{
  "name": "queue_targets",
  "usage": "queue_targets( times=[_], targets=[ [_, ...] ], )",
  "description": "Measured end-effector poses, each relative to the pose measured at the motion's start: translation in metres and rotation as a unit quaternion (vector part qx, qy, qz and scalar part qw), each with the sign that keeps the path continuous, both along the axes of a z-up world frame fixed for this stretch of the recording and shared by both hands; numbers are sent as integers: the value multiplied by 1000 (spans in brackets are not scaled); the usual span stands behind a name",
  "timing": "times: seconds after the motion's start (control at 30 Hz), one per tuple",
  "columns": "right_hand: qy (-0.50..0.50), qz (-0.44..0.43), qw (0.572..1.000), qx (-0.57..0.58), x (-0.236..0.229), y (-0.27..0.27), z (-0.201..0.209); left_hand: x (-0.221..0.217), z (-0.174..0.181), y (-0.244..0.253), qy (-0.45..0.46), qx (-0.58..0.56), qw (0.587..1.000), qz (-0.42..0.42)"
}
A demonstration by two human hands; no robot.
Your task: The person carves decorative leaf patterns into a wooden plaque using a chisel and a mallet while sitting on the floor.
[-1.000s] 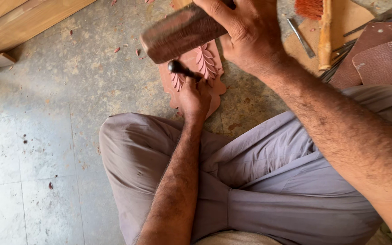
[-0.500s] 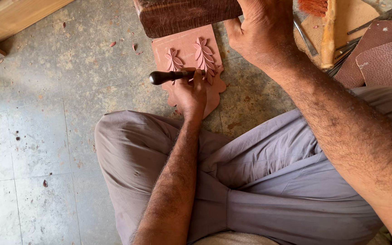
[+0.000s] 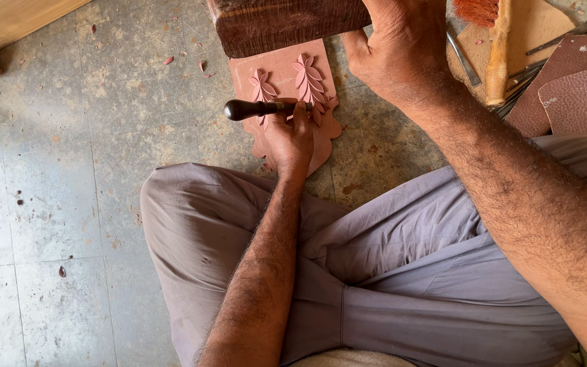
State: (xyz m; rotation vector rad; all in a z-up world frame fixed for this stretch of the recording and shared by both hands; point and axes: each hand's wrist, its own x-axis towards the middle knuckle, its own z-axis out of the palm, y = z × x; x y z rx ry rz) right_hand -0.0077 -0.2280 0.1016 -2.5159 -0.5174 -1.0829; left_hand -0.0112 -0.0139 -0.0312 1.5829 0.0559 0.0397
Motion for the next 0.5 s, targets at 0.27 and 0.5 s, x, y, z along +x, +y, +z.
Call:
queue_targets(
  times=[0.27, 0.5],
  targets=[
    [-17, 8, 1000, 8, 0, 1, 4, 1, 1, -1, 2, 10, 1000, -3],
    [-4, 11, 1000, 25, 0, 1, 5, 4, -2, 0, -17, 17, 1000, 1]
  ],
)
